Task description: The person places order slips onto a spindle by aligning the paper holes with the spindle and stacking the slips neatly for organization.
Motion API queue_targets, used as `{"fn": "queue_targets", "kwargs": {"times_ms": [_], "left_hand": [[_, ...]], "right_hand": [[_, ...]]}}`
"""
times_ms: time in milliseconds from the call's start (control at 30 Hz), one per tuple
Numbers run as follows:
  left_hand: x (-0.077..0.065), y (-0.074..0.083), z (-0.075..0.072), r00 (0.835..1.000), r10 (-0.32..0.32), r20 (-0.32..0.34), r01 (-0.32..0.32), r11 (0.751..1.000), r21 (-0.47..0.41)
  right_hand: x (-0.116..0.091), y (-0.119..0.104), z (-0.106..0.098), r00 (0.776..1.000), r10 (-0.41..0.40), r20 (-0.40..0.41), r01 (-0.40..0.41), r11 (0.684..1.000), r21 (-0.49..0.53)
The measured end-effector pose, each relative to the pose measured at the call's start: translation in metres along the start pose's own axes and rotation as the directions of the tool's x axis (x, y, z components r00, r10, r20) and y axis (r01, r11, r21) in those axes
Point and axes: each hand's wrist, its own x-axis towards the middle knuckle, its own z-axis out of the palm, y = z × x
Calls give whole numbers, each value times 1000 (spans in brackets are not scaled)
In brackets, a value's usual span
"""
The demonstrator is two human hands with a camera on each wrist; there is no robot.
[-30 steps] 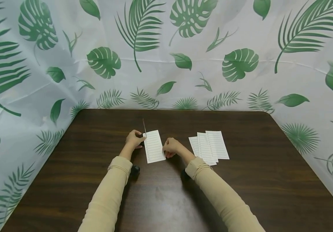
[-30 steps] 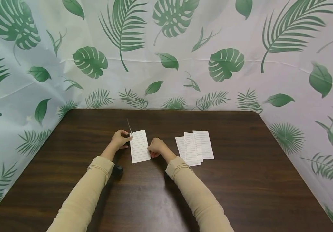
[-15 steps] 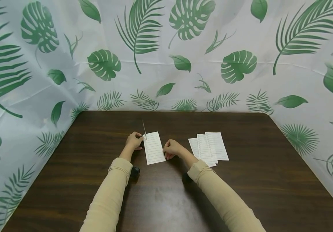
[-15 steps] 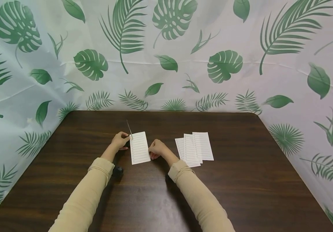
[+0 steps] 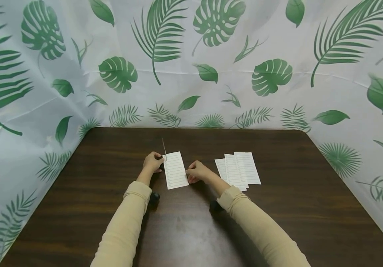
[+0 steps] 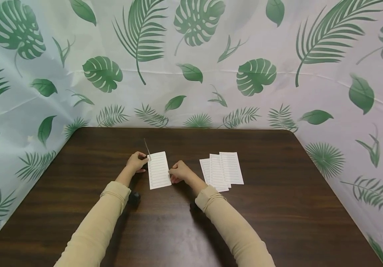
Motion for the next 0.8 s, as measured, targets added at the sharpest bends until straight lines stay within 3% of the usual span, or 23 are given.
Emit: {"fn": "queue_targets", "kwargs": {"times_ms": [33, 167, 233, 300, 367, 467, 533, 600, 700, 800], "left_hand": [[-1, 1, 0, 1000, 7, -3, -7, 1000, 9], [5, 0, 4, 1000, -11, -6, 11, 999, 37], [13, -3, 5, 1000, -8, -7, 8, 1000, 29], [41, -23, 12, 1000, 19, -24, -19, 1000, 24], [78, -51, 23, 996, 77, -41, -76, 997, 16], [113, -77, 34, 992, 105, -63, -103, 994, 35], [100, -67, 31, 995, 85, -48, -83, 996, 41], [68, -43, 23, 998, 41, -39, -39, 998, 50], [22, -15, 9, 999, 27, -25, -26, 998, 53], [2, -3, 3, 999, 41, -24, -40, 998, 57]], "right_hand": [[11, 13, -2, 1000, -20, 15, 20, 1000, 6], [5, 4, -4, 999, 29, 33, -28, 999, -18], [-20, -28, 0, 997, 75, 8, -75, 996, -54], [-43, -58, 3, 994, 106, -8, -107, 991, -86], [-57, -75, 4, 994, 108, -14, -109, 990, -84], [-72, -91, 1, 994, 107, 4, -107, 993, -53], [-76, -93, -1, 995, 101, 8, -100, 995, -30], [-75, -90, -5, 997, 74, 9, -74, 997, -19], [-71, -83, -11, 999, 38, -3, -38, 999, -13], [-71, -81, -18, 999, 32, -19, -32, 999, -2]]}}
